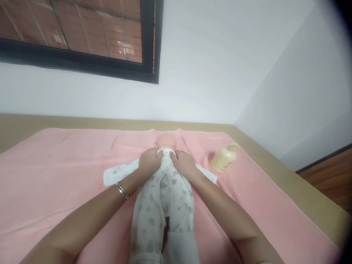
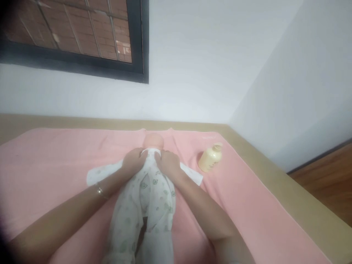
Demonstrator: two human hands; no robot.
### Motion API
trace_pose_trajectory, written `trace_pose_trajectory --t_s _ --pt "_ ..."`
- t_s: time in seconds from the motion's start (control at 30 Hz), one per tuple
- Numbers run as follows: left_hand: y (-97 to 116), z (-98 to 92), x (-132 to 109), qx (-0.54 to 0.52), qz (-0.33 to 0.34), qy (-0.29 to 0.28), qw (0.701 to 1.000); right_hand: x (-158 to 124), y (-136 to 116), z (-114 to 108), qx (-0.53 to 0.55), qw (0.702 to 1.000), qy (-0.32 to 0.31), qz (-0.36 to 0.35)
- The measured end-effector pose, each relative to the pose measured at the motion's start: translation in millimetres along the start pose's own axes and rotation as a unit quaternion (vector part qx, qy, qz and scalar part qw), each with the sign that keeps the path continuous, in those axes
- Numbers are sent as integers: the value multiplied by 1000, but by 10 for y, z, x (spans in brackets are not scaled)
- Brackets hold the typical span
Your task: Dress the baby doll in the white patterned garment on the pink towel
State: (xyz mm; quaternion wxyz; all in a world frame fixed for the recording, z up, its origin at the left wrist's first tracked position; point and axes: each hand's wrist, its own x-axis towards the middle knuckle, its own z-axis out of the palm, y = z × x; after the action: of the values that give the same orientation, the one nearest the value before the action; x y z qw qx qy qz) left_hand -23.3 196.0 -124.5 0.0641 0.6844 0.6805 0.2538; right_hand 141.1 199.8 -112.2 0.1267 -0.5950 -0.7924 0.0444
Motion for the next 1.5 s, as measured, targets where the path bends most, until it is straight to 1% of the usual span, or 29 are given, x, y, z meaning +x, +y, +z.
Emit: trace_pose_trajectory --t_s 0.1,0.17,0.2,0.27,0.3,0.37,0.4,0.43,0.47,0.5,0.57,0.63,0.7,0.8,0.83,0.87,0.93,1.0,1.07,1.13,1.2,1.23,1.27,1.33,1.43,1.47,1.5 --pt "-35 7 25 -7 7 -6 1000 -105 -108 -58 -50 996 32 -61" --pt "-47 -2 41 -16 11 -19 1000 -130 -139 -81 -58 993 42 -88" --pt "-46 -11 45 -23 14 -28 999 -118 -129 -86 -53 994 38 -87" --pt "-30 -29 40 -32 29 -35 998 -51 -61 -89 -22 998 4 -62" --pt "-17 -37 31 -31 41 -28 998 -8 -13 -89 2 999 -22 -46" --pt "13 -44 6 -12 76 3 997 60 69 -93 47 996 -70 -26" --pt "25 -43 -7 2 97 23 995 72 88 -95 57 995 -80 -22" --pt "33 -39 -17 17 114 40 993 64 85 -98 53 996 -75 -21" --pt "37 -33 -25 29 123 52 991 37 61 -98 36 998 -55 -25" --pt "36 -26 -29 37 123 57 990 -3 21 -96 10 999 -27 -37" --pt "23 -13 -31 37 101 52 993 -95 -76 -87 -42 995 30 -80" --pt "10 -5 -31 30 73 38 996 -148 -140 -78 -65 990 60 -112" --pt "7 -2 -34 37 69 42 996 -130 -135 -80 -53 993 49 -92" --pt "17 0 -39 57 113 78 989 -48 -53 -110 0 999 -28 -39" --pt "18 2 -39 56 127 86 987 -37 -35 -124 13 998 -50 -34" --pt "17 4 -37 52 131 87 986 -41 -31 -138 16 997 -60 -37" --pt "6 8 -32 39 110 65 991 -92 -63 -163 -6 997 -37 -65" --pt "-4 7 -32 30 74 27 996 -155 -111 -182 -36 994 -3 -106" --pt "-1 0 -41 35 53 11 998 -173 -122 -202 -39 992 0 -117" --pt "20 -14 -55 50 59 31 997 -132 -78 -223 -9 996 -38 -83" --pt "45 -26 -66 63 90 61 992 -71 -15 -240 36 995 -85 -49" --pt "52 -30 -68 67 104 72 990 -52 6 -243 52 993 -101 -42" --pt "53 -31 -67 68 110 78 989 -46 12 -241 56 992 -104 -41" --pt "39 -26 -55 57 95 60 992 -71 -19 -222 35 995 -76 -56" --pt "4 -9 -34 27 63 6 998 -124 -93 -182 -9 996 -13 -83" --pt "-2 -3 -31 23 64 3 998 -122 -98 -175 -11 997 -9 -81" --pt "-4 2 -31 24 72 12 997 -107 -88 -172 -4 997 -18 -71"
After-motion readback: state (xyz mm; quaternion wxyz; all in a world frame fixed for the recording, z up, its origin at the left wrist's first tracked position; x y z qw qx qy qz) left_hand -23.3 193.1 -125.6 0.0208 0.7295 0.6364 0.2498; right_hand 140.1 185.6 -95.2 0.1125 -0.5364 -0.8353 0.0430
